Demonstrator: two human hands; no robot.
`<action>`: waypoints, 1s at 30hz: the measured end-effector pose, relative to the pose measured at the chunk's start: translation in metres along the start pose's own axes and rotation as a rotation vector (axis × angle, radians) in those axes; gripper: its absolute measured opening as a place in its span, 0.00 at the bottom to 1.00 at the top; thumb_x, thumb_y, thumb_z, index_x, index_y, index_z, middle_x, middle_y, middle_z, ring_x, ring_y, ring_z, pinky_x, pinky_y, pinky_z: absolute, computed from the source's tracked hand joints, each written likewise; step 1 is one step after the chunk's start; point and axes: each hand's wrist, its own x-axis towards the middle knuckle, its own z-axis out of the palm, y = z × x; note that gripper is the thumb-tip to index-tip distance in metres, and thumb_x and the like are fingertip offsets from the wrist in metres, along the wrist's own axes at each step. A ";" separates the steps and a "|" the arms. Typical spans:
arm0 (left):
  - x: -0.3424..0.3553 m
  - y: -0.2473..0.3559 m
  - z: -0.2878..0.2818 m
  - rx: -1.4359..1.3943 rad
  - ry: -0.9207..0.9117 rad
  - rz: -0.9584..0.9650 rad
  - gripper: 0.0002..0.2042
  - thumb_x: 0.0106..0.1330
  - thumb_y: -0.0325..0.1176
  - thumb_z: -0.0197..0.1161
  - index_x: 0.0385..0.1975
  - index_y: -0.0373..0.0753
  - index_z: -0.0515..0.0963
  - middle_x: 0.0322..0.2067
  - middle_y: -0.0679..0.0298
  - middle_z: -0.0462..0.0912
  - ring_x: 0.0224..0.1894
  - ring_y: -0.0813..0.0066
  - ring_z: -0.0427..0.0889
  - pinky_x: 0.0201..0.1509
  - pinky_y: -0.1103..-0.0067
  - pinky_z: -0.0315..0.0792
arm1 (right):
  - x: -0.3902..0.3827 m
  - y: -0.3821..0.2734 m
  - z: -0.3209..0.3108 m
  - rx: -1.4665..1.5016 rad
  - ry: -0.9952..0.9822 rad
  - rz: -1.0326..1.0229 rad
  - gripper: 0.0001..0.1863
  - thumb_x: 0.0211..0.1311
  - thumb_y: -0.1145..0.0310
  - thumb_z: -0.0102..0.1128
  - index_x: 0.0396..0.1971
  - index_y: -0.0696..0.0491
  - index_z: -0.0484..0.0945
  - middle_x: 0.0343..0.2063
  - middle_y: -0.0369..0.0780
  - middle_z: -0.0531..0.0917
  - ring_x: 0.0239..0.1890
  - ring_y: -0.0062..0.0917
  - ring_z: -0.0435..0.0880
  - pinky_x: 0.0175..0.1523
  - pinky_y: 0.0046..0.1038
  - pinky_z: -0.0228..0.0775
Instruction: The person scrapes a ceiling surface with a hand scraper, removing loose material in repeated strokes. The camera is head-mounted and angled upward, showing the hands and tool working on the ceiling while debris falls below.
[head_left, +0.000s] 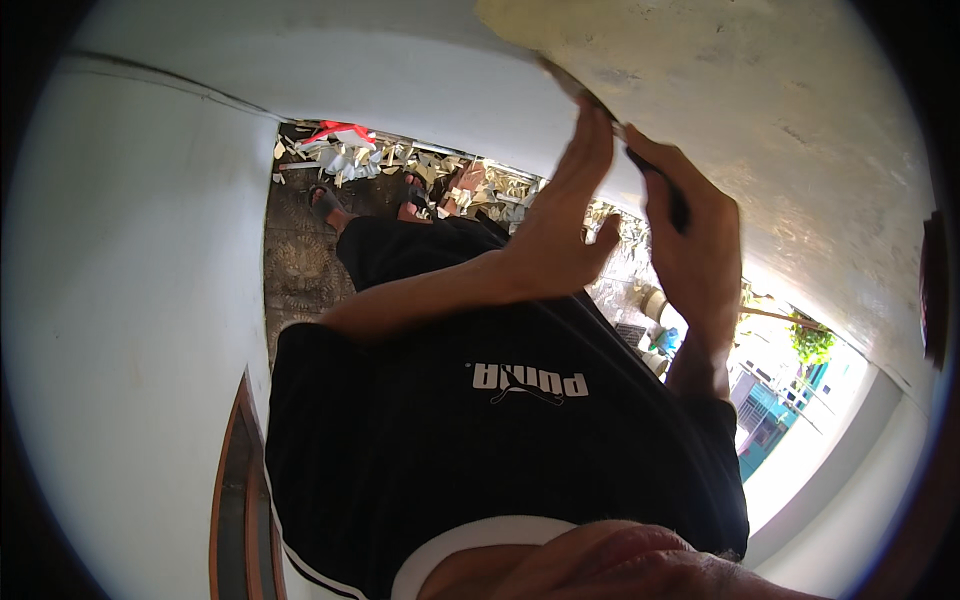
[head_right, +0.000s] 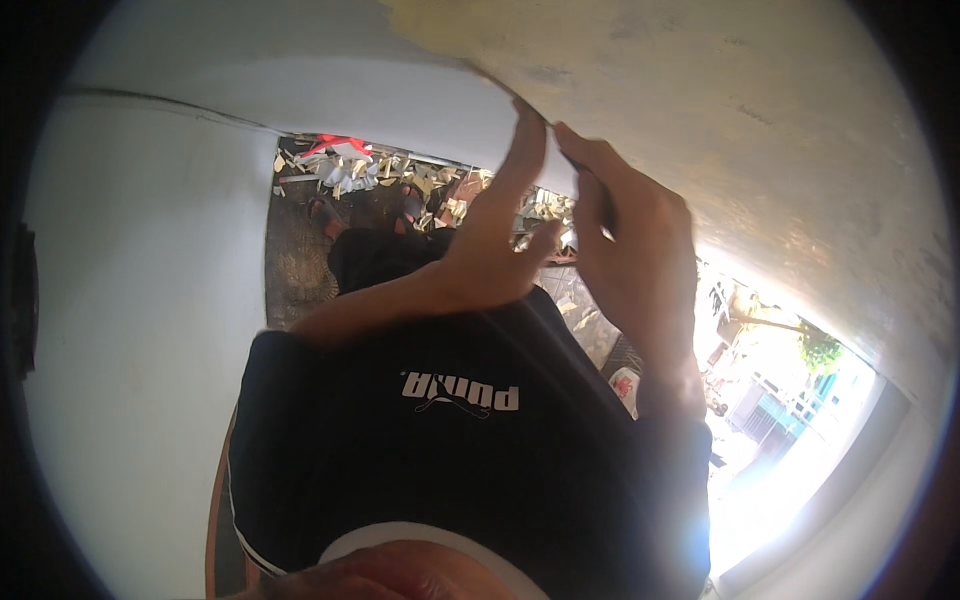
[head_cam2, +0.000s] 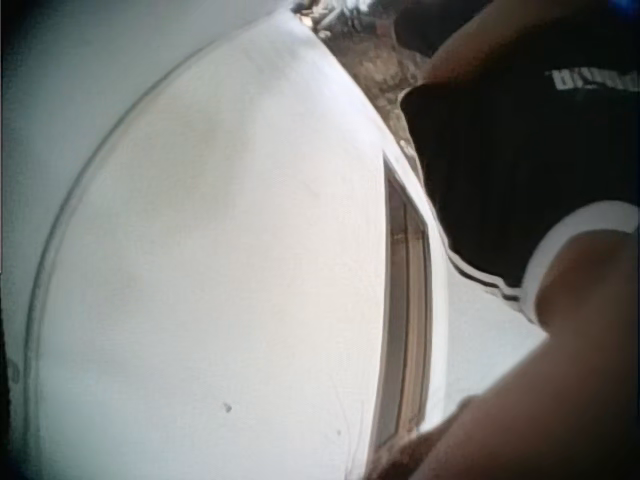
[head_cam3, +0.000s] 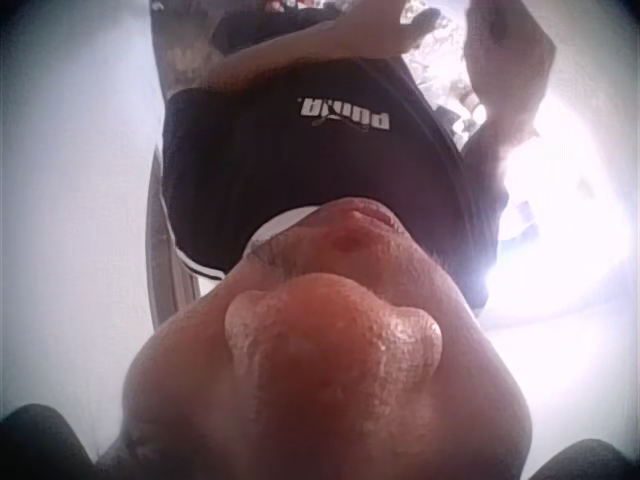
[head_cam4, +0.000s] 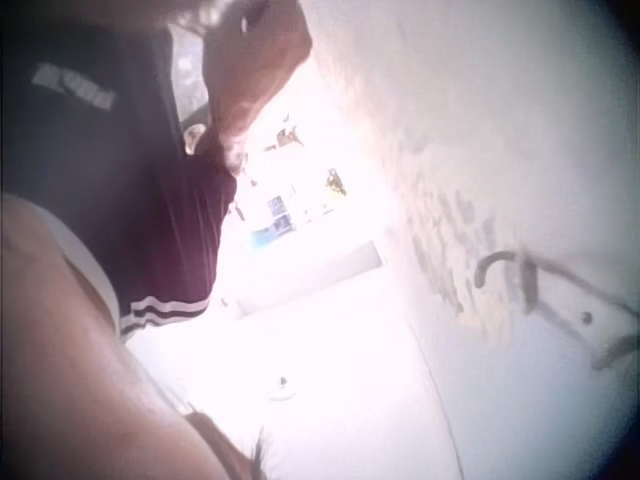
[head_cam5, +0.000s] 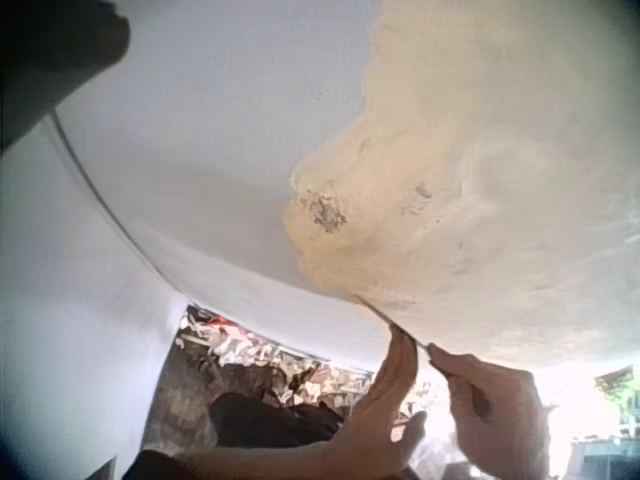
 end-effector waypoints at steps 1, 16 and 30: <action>0.001 -0.006 -0.010 0.021 -0.019 0.018 0.43 0.56 0.20 0.57 0.72 0.24 0.42 0.73 0.33 0.39 0.76 0.38 0.38 0.77 0.58 0.43 | 0.003 -0.005 0.005 -0.029 -0.049 0.052 0.19 0.68 0.78 0.54 0.56 0.48 0.81 0.37 0.39 0.88 0.25 0.15 0.72 0.33 0.22 0.67; -0.014 -0.036 -0.037 -0.006 0.131 -0.124 0.47 0.56 0.18 0.60 0.74 0.29 0.37 0.74 0.36 0.37 0.76 0.42 0.38 0.77 0.63 0.46 | 0.021 -0.014 0.065 -0.098 -0.109 -0.161 0.16 0.69 0.74 0.54 0.54 0.50 0.81 0.30 0.47 0.85 0.27 0.23 0.84 0.36 0.28 0.73; -0.004 -0.031 -0.055 0.059 0.143 -0.068 0.44 0.56 0.18 0.60 0.73 0.27 0.42 0.73 0.34 0.40 0.76 0.42 0.41 0.77 0.66 0.47 | 0.033 -0.019 0.061 0.018 -0.030 -0.169 0.16 0.68 0.73 0.55 0.54 0.49 0.81 0.23 0.45 0.82 0.19 0.26 0.77 0.32 0.28 0.70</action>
